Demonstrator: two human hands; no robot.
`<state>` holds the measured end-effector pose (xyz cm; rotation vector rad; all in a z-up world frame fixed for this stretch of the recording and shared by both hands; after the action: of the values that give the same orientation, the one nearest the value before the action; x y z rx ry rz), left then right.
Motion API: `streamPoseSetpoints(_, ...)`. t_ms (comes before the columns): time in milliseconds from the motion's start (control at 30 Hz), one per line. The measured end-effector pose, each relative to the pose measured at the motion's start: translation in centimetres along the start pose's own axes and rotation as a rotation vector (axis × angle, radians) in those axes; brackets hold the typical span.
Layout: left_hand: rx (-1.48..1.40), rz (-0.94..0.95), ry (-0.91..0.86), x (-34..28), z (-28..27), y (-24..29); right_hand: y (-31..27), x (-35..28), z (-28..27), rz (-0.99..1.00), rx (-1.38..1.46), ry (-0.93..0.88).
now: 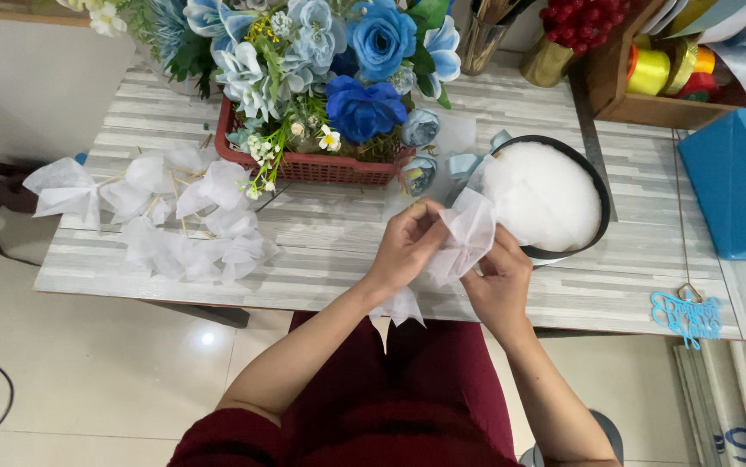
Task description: The person arranges small pieces of white tissue paper attached to wooden sticks into a round floral foam base. They repeatedly pick up the tissue pieces from the table and insert them into the foam, creating a fluffy white layer around the base.
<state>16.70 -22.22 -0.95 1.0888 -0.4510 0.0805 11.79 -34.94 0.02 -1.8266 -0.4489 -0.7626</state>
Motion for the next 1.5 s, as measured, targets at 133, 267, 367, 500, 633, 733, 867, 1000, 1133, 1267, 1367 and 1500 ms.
streamPoseSetpoints(133, -0.046, -0.048, -0.081, -1.0, 1.3, 2.0, -1.0, -0.6, -1.5, -0.052, -0.125, 0.030)
streamPoseSetpoints(267, 0.271, -0.053, -0.225, -2.0, 3.1, 5.0, -1.0, -3.2, -7.3, -0.004, -0.261, 0.301)
streamPoseSetpoints(367, 0.817, 0.370, -0.257, -2.3, 4.7, 7.5, -3.3, -1.9, -10.7, 0.024, -0.164, 0.563)
streamPoseSetpoints(500, 1.387, 0.890, -0.266, -2.2, 8.0, 6.7, -3.1, -1.6, -13.0, 0.072, -0.061, 0.657)
streamPoseSetpoints(633, 1.346, 1.043, -0.159, -0.3, 9.0, 6.6, -3.9, -1.8, -12.8, 0.035, -0.246, 0.592)
streamPoseSetpoints(733, 1.029, 0.943, -0.262, 0.3, 8.6, 6.6, -3.3, -2.2, -13.2, 0.086, -0.366, 0.609)
streamPoseSetpoints(867, 1.027, 0.741, -0.202, 0.5, 8.0, 5.2, -2.1, -2.2, -12.5, -0.073, -0.286, 0.466)
streamPoseSetpoints(1000, 0.895, 0.687, -0.241, 0.2, 8.1, 4.7, 0.9, -3.5, -11.9, -0.103, -0.273, 0.429)
streamPoseSetpoints(1133, 0.884, 0.689, -0.250, -0.1, 8.3, 4.8, -1.4, -1.6, -10.5, -0.109, -0.403, 0.362)
streamPoseSetpoints(1267, 0.795, 0.694, -0.260, -0.3, 8.4, 4.9, -3.6, -0.4, -9.5, -0.211, -0.460, 0.328)
streamPoseSetpoints(1367, 0.777, 0.697, -0.270, -0.4, 8.6, 4.9, -4.1, 0.0, -9.3, -0.247, -0.492, 0.301)
streamPoseSetpoints(1500, 0.766, 0.718, -0.287, -0.6, 8.7, 5.2, -3.4, 0.0, -9.3, -0.270, -0.508, 0.263)
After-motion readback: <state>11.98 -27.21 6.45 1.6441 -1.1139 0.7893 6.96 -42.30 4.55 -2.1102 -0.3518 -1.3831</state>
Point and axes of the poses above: each hand's wrist, its own x-axis towards the middle knuckle, its own z-axis out of the palm, y = z × x, the point moved 7 cm from there along x, towards the middle knuckle, and after that the axes turned 1 degree about z, right-handed, at the moved point
